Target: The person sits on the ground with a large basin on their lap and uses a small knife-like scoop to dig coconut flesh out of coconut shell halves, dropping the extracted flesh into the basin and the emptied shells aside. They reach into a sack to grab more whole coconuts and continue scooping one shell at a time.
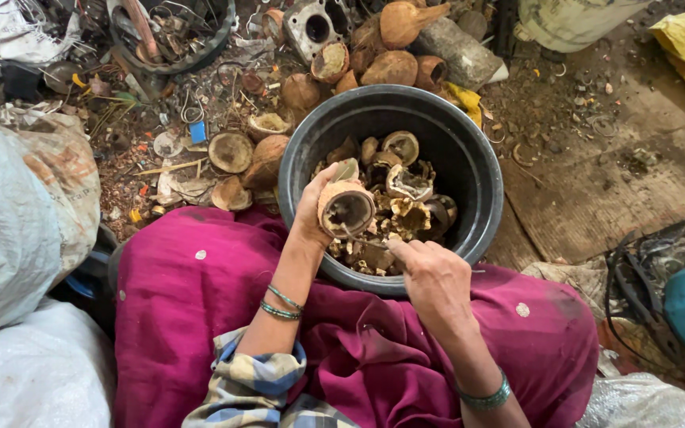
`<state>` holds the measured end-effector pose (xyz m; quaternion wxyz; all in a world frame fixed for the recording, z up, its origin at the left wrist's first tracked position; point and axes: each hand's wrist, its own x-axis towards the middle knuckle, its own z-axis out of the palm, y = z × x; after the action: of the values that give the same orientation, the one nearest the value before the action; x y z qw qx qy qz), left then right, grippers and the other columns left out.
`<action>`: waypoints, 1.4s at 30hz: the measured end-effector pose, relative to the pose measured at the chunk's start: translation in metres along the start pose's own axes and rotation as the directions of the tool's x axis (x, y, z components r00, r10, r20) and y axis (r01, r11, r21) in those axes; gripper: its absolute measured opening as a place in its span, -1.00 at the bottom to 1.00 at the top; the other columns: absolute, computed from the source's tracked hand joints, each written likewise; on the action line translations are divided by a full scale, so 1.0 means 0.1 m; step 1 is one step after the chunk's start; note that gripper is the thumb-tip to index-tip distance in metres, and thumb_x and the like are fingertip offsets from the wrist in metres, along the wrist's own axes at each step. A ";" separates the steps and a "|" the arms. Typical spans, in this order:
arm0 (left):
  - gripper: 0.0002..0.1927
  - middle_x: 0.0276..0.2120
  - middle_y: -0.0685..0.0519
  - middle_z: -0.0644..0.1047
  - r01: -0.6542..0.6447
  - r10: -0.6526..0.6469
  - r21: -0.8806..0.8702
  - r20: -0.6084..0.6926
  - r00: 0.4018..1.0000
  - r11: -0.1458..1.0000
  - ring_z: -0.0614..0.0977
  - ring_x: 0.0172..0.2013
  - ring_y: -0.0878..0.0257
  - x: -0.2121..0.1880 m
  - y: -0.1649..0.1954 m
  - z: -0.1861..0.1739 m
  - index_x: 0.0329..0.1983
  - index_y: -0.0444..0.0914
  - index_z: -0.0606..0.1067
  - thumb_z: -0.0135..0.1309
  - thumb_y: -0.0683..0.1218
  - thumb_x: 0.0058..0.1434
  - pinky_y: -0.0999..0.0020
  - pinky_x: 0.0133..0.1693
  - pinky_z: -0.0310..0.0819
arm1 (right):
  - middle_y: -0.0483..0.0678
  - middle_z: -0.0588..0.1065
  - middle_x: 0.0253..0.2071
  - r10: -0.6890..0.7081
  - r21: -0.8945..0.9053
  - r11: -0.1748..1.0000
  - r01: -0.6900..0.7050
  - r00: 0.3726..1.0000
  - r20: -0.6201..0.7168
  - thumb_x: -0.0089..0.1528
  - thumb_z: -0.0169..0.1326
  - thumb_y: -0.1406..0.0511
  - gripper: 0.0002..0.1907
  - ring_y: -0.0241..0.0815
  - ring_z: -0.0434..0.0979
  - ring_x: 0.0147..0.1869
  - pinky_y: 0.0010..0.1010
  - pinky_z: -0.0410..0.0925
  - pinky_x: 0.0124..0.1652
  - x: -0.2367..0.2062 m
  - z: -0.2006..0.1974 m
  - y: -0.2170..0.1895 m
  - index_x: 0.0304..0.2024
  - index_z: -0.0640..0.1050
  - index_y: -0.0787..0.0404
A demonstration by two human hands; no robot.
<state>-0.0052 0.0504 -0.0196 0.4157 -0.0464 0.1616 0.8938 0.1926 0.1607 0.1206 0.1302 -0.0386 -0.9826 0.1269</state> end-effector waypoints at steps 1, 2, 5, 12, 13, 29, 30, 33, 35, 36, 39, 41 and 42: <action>-0.69 -0.36 -0.06 0.61 0.005 -0.004 0.026 -0.049 0.999 1.000 0.70 -0.38 0.13 -0.03 0.00 0.05 -0.05 -0.31 0.52 0.02 0.03 0.39 0.26 -0.33 0.67 | -0.11 0.55 -0.40 0.000 0.010 1.000 0.000 1.000 0.023 0.11 0.11 0.39 -0.72 -0.10 0.55 -0.27 -0.23 0.39 -0.28 0.00 -0.01 0.00 -0.13 0.63 0.05; -0.69 -0.38 -0.04 0.61 0.011 -0.006 0.052 -0.098 0.995 0.999 0.70 -0.39 0.13 -0.06 0.00 0.09 -0.05 -0.28 0.53 0.02 0.04 0.34 0.26 -0.35 0.67 | -0.10 0.54 -0.40 -0.007 -0.003 1.000 0.007 0.999 0.035 0.11 0.09 0.40 -0.72 -0.09 0.55 -0.27 -0.22 0.39 -0.28 0.00 -0.01 0.00 -0.14 0.64 0.05; -0.68 -0.39 -0.08 0.61 0.061 -0.057 0.058 -0.078 0.995 0.996 0.70 -0.40 0.10 -0.12 0.02 0.20 -0.09 -0.32 0.50 0.05 0.05 0.39 0.23 -0.36 0.66 | -0.09 0.53 -0.41 -0.018 -0.032 0.999 0.020 0.998 0.056 0.12 0.05 0.42 -0.71 -0.08 0.53 -0.27 -0.21 0.39 -0.27 -0.01 0.01 -0.04 -0.15 0.63 0.08; -0.52 -0.41 -0.16 0.65 0.280 -0.270 0.158 -0.081 0.959 0.947 0.71 -0.43 0.04 -0.11 -0.03 0.17 -0.30 -0.37 0.55 0.02 0.17 0.35 0.19 -0.33 0.68 | -0.07 0.50 -0.45 -0.064 -0.036 0.997 0.065 0.998 0.016 0.11 0.02 0.39 -0.87 -0.03 0.51 -0.29 -0.17 0.36 -0.30 -0.02 0.07 -0.11 -0.34 0.56 0.10; -0.52 -0.40 -0.15 0.64 0.285 -0.272 0.166 -0.097 0.957 0.944 0.71 -0.41 0.03 -0.10 -0.05 0.16 -0.29 -0.38 0.56 0.02 0.16 0.37 0.18 -0.31 0.68 | -0.07 0.49 -0.47 -0.068 -0.059 0.996 0.069 0.998 0.018 0.09 0.02 0.38 -0.89 -0.02 0.51 -0.29 -0.16 0.35 -0.31 -0.02 0.06 -0.12 -0.39 0.55 0.09; -0.62 -0.42 -0.08 0.62 0.056 -0.056 -0.047 0.003 0.998 0.997 0.69 -0.46 0.11 0.18 -0.16 0.04 -0.19 -0.28 0.50 0.07 0.15 0.37 0.24 -0.40 0.65 | -0.02 0.50 -0.42 -0.010 -0.126 0.992 -0.003 0.995 -0.101 0.10 0.00 0.42 -0.83 0.00 0.54 -0.29 -0.16 0.38 -0.30 0.00 0.30 -0.25 -0.27 0.55 0.16; -0.65 -0.40 -0.07 0.62 0.011 -0.008 -0.086 0.036 0.999 0.996 0.69 -0.44 0.11 0.19 -0.21 0.03 -0.17 -0.26 0.51 0.06 0.14 0.40 0.23 -0.38 0.65 | -0.01 0.50 -0.43 0.006 -0.140 0.990 -0.025 0.991 -0.134 0.11 -0.01 0.43 -0.77 0.00 0.55 -0.31 -0.16 0.39 -0.32 0.03 0.36 -0.26 -0.21 0.58 0.16; -0.67 -0.36 -0.07 0.63 -0.078 0.085 -0.150 0.041 0.996 0.986 0.69 -0.39 0.10 0.15 -0.30 0.04 -0.14 -0.23 0.53 0.00 0.12 0.43 0.21 -0.32 0.66 | -0.02 0.52 -0.42 0.042 -0.117 0.991 -0.059 0.989 -0.144 0.12 -0.01 0.43 -0.79 -0.01 0.58 -0.29 -0.17 0.41 -0.31 0.10 0.43 -0.21 -0.24 0.58 0.14; -0.60 -0.34 -0.08 0.65 -0.108 0.099 -0.136 -0.072 0.992 0.985 0.69 -0.37 0.09 0.11 -0.26 0.03 -0.11 -0.26 0.55 -0.09 0.14 0.37 0.19 -0.28 0.67 | -0.02 0.54 -0.41 0.062 -0.085 0.994 -0.074 0.989 -0.136 0.12 0.00 0.43 -0.79 -0.01 0.59 -0.28 -0.16 0.41 -0.31 0.11 0.40 -0.13 -0.25 0.59 0.11; -0.58 -0.33 -0.08 0.65 -0.109 0.100 -0.129 -0.076 0.992 0.986 0.69 -0.36 0.09 0.09 -0.24 0.02 -0.10 -0.30 0.56 -0.11 0.13 0.39 0.20 -0.26 0.67 | -0.02 0.55 -0.41 0.074 -0.069 0.994 -0.084 0.988 -0.132 0.13 0.00 0.43 -0.75 0.00 0.59 -0.28 -0.15 0.41 -0.31 0.07 0.37 -0.11 -0.21 0.61 0.09; -0.54 -0.33 -0.09 0.65 -0.128 0.118 -0.128 -0.081 0.990 0.983 0.69 -0.35 0.09 0.16 -0.10 0.03 -0.11 -0.37 0.56 -0.13 0.12 0.43 0.21 -0.25 0.67 | -0.06 0.58 -0.37 0.078 -0.033 0.996 -0.082 0.989 -0.124 0.13 0.01 0.46 -0.72 -0.05 0.61 -0.25 -0.18 0.43 -0.27 0.05 0.25 0.02 -0.20 0.62 0.04; -0.54 -0.36 -0.09 0.65 -0.105 0.094 -0.140 -0.081 0.992 0.985 0.69 -0.37 0.08 0.17 -0.11 0.02 -0.16 -0.35 0.56 -0.13 0.13 0.40 0.21 -0.27 0.67 | -0.09 0.59 -0.34 0.088 -0.012 0.996 -0.090 0.991 -0.106 0.14 0.04 0.44 -0.75 -0.08 0.62 -0.23 -0.20 0.44 -0.26 0.01 0.18 0.06 -0.22 0.61 0.02; -0.56 -0.36 -0.09 0.65 -0.131 0.121 -0.120 -0.092 0.988 0.984 0.69 -0.37 0.09 0.15 -0.12 0.00 -0.15 -0.35 0.56 -0.11 0.11 0.42 0.21 -0.27 0.66 | -0.10 0.60 -0.34 0.094 0.002 0.996 -0.094 0.991 -0.098 0.15 0.07 0.42 -0.78 -0.08 0.62 -0.24 -0.20 0.43 -0.27 0.02 0.14 0.08 -0.22 0.61 0.02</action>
<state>-0.0059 0.0690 -0.0257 0.3474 -0.0997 0.1250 0.9240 0.1874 0.1649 0.1060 0.1720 -0.0912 -0.9723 0.1297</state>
